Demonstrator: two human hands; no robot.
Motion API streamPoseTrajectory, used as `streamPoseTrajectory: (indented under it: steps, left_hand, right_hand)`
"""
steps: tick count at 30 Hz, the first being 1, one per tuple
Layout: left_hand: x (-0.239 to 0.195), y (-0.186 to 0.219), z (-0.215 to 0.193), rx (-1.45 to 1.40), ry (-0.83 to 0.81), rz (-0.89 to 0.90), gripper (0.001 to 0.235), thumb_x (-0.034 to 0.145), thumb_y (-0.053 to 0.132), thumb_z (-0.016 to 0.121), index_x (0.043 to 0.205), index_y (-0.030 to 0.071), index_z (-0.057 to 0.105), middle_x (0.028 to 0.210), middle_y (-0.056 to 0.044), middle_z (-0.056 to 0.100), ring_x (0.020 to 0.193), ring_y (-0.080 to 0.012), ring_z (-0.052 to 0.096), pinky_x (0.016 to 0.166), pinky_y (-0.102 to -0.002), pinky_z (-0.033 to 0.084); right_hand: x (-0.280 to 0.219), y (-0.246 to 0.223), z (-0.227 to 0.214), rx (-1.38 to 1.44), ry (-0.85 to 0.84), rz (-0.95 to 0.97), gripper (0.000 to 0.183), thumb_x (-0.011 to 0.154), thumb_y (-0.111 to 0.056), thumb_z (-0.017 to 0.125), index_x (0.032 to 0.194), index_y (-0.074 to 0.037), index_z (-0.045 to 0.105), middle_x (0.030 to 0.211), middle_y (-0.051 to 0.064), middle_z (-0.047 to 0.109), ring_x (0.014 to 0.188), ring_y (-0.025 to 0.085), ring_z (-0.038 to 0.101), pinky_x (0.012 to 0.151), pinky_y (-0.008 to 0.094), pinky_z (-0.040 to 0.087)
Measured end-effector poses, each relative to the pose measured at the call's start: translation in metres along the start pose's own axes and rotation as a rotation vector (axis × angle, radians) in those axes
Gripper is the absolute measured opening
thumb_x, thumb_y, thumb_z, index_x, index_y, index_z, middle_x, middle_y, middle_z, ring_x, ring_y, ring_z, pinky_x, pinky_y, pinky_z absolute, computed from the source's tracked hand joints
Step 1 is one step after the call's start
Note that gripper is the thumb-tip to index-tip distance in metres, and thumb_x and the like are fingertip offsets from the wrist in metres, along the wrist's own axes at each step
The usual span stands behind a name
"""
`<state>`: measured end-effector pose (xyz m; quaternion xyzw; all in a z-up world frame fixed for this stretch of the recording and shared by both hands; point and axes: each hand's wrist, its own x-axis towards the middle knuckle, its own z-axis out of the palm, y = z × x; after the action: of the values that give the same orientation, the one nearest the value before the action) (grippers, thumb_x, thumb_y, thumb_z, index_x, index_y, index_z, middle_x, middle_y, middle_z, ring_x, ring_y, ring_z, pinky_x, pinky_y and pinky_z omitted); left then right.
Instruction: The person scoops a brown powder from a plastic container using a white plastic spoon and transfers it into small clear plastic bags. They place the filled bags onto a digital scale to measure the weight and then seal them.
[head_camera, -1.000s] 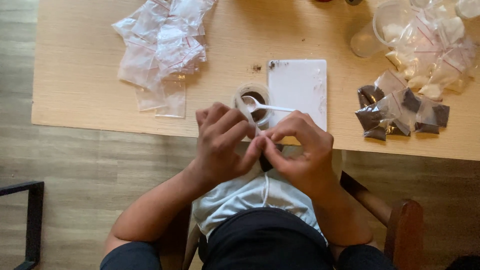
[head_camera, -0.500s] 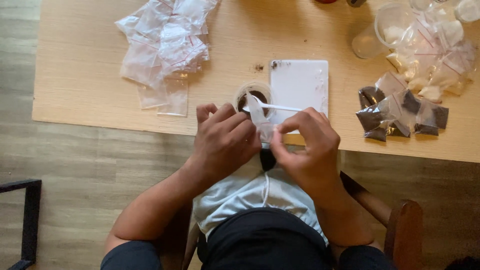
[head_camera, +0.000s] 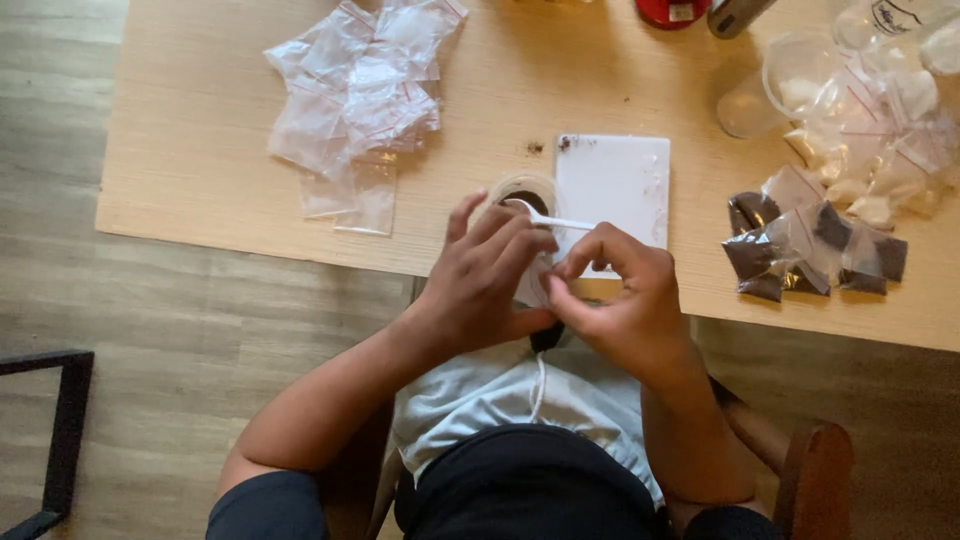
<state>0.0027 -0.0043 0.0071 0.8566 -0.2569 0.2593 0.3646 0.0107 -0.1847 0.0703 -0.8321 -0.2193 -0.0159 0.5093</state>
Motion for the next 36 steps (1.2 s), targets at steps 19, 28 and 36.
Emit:
streamPoseTrajectory:
  steps: [19,28,36]
  left_hand:
    - [0.001,-0.014,-0.005,-0.084,-0.165,-0.117,0.053,0.071,0.034,0.088,0.104,0.01,0.054,0.086,-0.007,0.057,0.076,-0.029,0.063,0.062,-0.04,0.043]
    - [0.003,-0.016,-0.003,-0.021,-0.205,-0.199,0.06,0.065,0.032,0.095,0.107,0.012,0.056,0.087,-0.007,0.06,0.077,-0.0266,0.065,0.063,-0.039,0.047]
    - [0.003,-0.014,-0.005,-0.044,-0.15,-0.171,0.055,0.067,0.037,0.09,0.101,0.013,0.054,0.084,-0.005,0.059,0.075,-0.0272,0.063,0.063,-0.04,0.043]
  right_hand:
    - [0.009,-0.006,-0.003,-0.003,-0.129,-0.017,0.013,0.085,-0.015,0.083,0.093,-0.015,0.073,0.098,0.009,0.074,0.089,0.029,0.073,0.077,0.039,0.054]
    - [0.007,-0.018,-0.001,-0.107,-0.127,-0.011,0.014,0.085,-0.013,0.083,0.096,-0.012,0.073,0.112,0.018,0.067,0.101,0.043,0.07,0.088,0.055,0.055]
    - [0.005,-0.003,0.0,-0.13,-0.094,-0.043,0.019,0.084,-0.017,0.085,0.097,-0.013,0.072,0.114,0.012,0.067,0.108,0.04,0.07,0.092,0.053,0.054]
